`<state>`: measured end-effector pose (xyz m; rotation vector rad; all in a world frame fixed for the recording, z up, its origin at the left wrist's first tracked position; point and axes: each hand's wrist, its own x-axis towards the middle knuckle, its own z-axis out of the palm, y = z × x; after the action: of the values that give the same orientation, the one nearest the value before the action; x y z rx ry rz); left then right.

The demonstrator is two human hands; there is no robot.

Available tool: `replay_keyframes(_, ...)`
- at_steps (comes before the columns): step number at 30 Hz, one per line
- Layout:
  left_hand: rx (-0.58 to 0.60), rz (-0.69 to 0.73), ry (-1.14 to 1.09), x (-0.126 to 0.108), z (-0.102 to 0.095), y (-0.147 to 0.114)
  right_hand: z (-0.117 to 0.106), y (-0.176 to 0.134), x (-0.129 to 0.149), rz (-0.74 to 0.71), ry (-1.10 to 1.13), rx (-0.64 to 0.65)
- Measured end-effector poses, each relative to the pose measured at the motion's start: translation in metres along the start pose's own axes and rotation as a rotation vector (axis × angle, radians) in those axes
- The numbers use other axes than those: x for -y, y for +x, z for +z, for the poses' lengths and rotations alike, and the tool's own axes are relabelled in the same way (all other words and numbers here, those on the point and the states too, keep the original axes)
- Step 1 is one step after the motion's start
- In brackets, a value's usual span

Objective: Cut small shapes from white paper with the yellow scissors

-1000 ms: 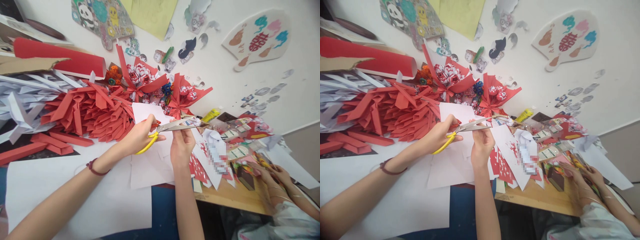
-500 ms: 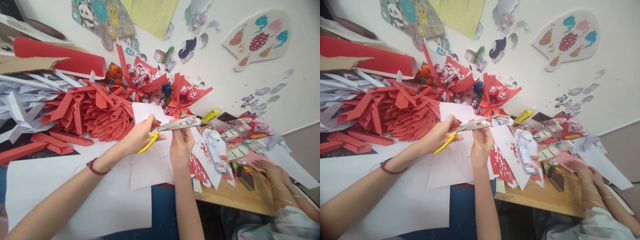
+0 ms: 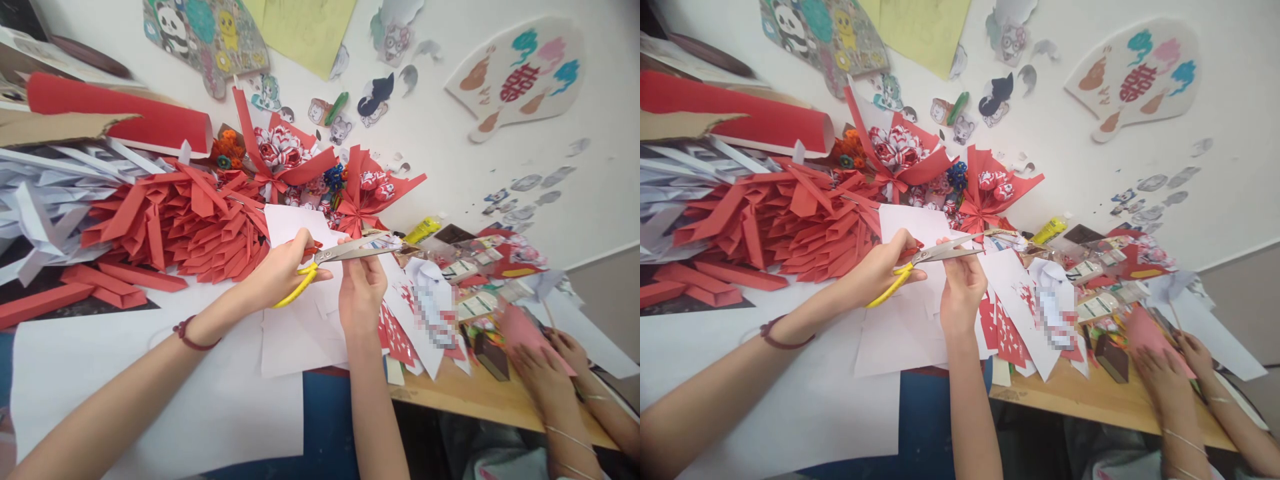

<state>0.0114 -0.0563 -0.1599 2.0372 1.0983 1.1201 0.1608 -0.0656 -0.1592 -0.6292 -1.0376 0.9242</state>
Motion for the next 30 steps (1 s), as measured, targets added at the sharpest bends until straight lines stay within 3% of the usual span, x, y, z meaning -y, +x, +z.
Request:
replay_keyframes(20,-0.012,0.039,0.049,0.0014,0.0009,-0.0006,-0.0045,0.0004,-0.004,0.066,-0.009,0.033)
replay_keyframes(27,-0.017,-0.039,-0.039,-0.004,0.0007,-0.0006,-0.0037,0.0005,-0.004,0.056,0.023,0.027)
replay_keyframes(30,-0.105,-0.07,-0.168,-0.0021,0.0015,0.0008,-0.0038,0.0002,-0.0024,0.046,0.038,-0.001)
